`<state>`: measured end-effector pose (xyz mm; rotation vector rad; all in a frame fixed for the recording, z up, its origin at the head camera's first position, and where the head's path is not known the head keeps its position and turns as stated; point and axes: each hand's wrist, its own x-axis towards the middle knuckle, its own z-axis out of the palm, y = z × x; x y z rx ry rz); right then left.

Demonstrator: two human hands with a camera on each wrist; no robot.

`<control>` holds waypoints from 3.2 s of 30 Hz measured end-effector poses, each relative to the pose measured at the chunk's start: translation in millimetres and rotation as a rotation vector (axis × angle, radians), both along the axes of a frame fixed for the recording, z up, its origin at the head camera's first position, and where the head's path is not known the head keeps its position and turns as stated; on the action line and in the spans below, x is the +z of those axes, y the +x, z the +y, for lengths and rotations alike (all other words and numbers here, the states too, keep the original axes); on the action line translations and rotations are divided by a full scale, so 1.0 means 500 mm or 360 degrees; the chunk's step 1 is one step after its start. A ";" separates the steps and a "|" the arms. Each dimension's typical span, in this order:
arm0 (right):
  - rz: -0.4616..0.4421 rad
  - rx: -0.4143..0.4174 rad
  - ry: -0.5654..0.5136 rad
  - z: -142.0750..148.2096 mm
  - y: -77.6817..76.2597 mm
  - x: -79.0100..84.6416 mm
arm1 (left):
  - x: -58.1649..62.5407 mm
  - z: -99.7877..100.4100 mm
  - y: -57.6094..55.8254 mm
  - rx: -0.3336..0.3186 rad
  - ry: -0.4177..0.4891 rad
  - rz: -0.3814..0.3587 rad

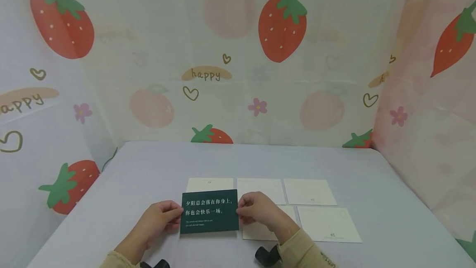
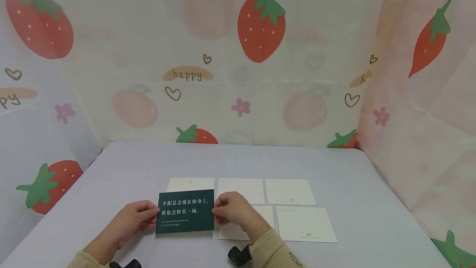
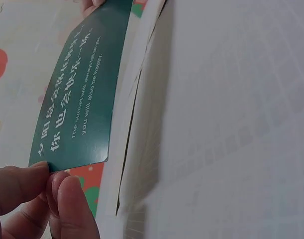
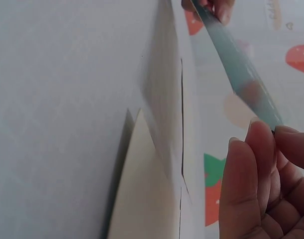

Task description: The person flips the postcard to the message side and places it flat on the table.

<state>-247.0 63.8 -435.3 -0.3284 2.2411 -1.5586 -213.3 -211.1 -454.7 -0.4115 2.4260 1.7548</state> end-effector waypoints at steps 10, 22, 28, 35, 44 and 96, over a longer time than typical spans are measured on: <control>0.0046 -0.0010 -0.0008 0.005 -0.002 0.002 | 0.006 0.000 -0.001 0.0003 0.0033 0.0021; 0.0014 -0.0039 -0.0060 0.007 -0.008 0.005 | 0.011 -0.004 -0.001 -0.0024 0.0127 0.0034; -0.0030 -0.0052 -0.0111 0.006 -0.010 0.003 | 0.012 -0.007 -0.002 -0.0031 0.0204 0.0037; -0.0027 -0.0043 -0.0110 0.005 -0.007 0.001 | 0.012 -0.010 -0.003 -0.0011 0.0244 0.0018; -0.0053 -0.0029 -0.0127 0.002 -0.003 0.002 | 0.008 -0.013 -0.003 0.0006 0.0232 0.0016; 0.0024 0.0009 -0.0103 0.002 0.001 -0.010 | -0.004 -0.016 0.006 -0.0036 0.0224 0.0069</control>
